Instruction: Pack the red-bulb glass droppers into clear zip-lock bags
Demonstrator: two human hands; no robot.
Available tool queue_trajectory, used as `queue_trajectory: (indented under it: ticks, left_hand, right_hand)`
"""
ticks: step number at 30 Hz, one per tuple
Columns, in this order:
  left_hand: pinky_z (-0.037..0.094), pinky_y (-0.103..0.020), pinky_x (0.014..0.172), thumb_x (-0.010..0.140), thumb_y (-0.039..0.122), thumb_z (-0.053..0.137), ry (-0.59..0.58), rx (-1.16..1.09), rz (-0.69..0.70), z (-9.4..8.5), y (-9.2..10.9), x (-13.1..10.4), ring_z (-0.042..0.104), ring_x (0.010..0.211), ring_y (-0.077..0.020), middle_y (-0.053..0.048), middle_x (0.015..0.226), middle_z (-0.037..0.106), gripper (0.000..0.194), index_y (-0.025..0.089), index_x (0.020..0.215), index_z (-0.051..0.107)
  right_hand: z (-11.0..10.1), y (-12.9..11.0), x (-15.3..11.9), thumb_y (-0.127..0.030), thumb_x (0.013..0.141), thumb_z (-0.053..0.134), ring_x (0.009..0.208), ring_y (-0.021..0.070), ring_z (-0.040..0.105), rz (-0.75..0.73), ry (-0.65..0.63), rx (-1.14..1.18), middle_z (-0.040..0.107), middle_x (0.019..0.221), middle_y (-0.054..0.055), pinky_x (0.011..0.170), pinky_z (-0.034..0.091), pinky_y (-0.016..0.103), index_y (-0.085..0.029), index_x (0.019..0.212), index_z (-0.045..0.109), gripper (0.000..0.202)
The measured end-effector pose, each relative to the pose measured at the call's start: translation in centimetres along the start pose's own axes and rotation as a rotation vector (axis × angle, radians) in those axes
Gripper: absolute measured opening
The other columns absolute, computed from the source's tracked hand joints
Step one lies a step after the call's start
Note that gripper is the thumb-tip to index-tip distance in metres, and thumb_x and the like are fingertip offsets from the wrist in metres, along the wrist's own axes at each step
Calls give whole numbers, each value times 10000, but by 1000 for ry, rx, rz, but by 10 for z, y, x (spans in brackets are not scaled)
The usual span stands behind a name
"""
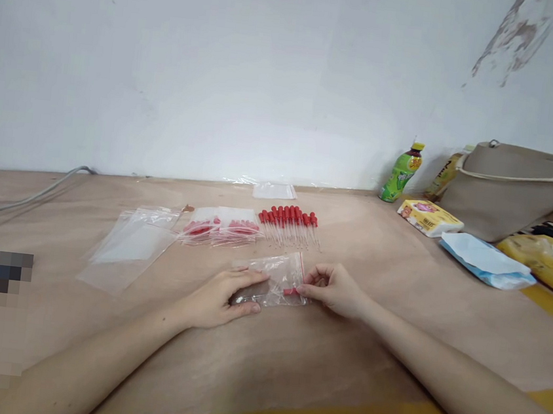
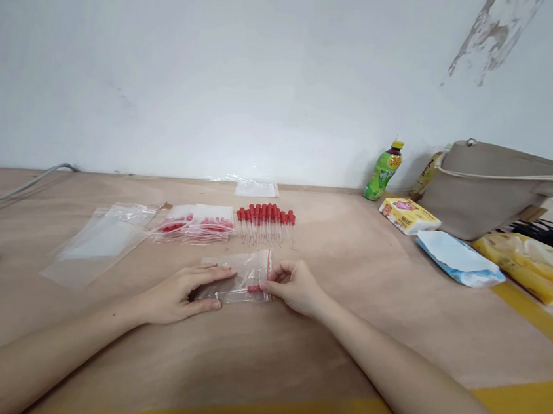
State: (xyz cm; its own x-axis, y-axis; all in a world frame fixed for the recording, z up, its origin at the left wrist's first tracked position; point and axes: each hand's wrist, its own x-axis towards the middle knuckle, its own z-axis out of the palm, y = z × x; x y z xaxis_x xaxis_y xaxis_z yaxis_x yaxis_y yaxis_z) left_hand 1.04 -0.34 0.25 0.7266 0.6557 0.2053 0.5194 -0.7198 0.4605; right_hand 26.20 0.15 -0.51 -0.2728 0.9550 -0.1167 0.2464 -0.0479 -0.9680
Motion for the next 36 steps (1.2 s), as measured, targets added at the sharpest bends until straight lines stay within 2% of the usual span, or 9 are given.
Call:
queue_trajectory:
  ticks: [3,9,14,16,19,24,30,33,36]
  left_hand:
    - [356,-406,978,845,402,517,8,7,4,0,0,0,458,1160,-219,-42,1278,494,503,249,1306,388]
    - [329,-390,1007,857,378,508,8,15,39,1,0,0,456,1164,-205,-42,1275,498,481,238,1304,398]
    - [319,-392,1015,859,364,510,1,7,53,2,-3,0,452,1173,-203,-47,1275,498,458,232,1289,425]
    - [309,-398,1021,873,352,490,-21,16,48,1,-4,0,439,1188,-206,-45,1287,488,402,239,1259,468]
    - [299,-397,1027,914,303,415,-33,31,33,1,-4,1,436,1191,-190,-29,1283,492,316,260,1207,526]
    - [331,-385,1008,904,271,435,-3,38,45,2,-5,1,454,1174,-179,-12,1265,510,306,277,1193,535]
    - [335,-394,1005,897,271,449,1,49,47,4,-6,0,448,1179,-185,-11,1273,503,312,283,1198,528]
    - [338,-397,1002,899,275,444,5,54,49,4,-6,0,451,1176,-186,-16,1273,502,311,277,1198,529]
    - [347,-390,997,898,278,446,10,55,51,5,-6,0,454,1173,-187,-16,1274,501,310,275,1195,533]
  right_hand:
    - [-3,-4,-1,-366,570,723,406,46,377,46,21,-70,511,461,-52,411,264,191,-159,596,526,287]
    - [-6,-2,2,-374,588,708,414,32,373,14,3,-50,498,478,-58,392,226,173,-156,611,496,305]
    - [-6,1,1,-462,647,644,298,23,255,35,-136,25,390,389,-121,323,145,169,-195,705,432,346]
    - [-8,2,2,-474,649,632,282,26,253,51,-156,24,421,415,-122,307,150,167,-204,759,425,358]
    - [-18,7,13,-431,663,618,323,31,329,-5,-15,-53,547,557,-68,328,233,173,-195,832,466,328]
    - [-49,24,58,-306,668,583,544,93,513,-188,481,-324,608,679,19,535,407,219,-154,787,586,193]
    - [-73,15,120,-349,670,582,706,148,577,-112,649,-481,652,808,64,668,422,251,-147,845,635,272]
    - [-76,8,144,-373,645,619,807,178,582,-4,672,-425,650,882,84,701,415,256,-148,877,642,324]
    - [-77,7,160,-346,627,650,755,176,586,52,648,-366,646,786,72,644,412,249,-150,811,654,270]
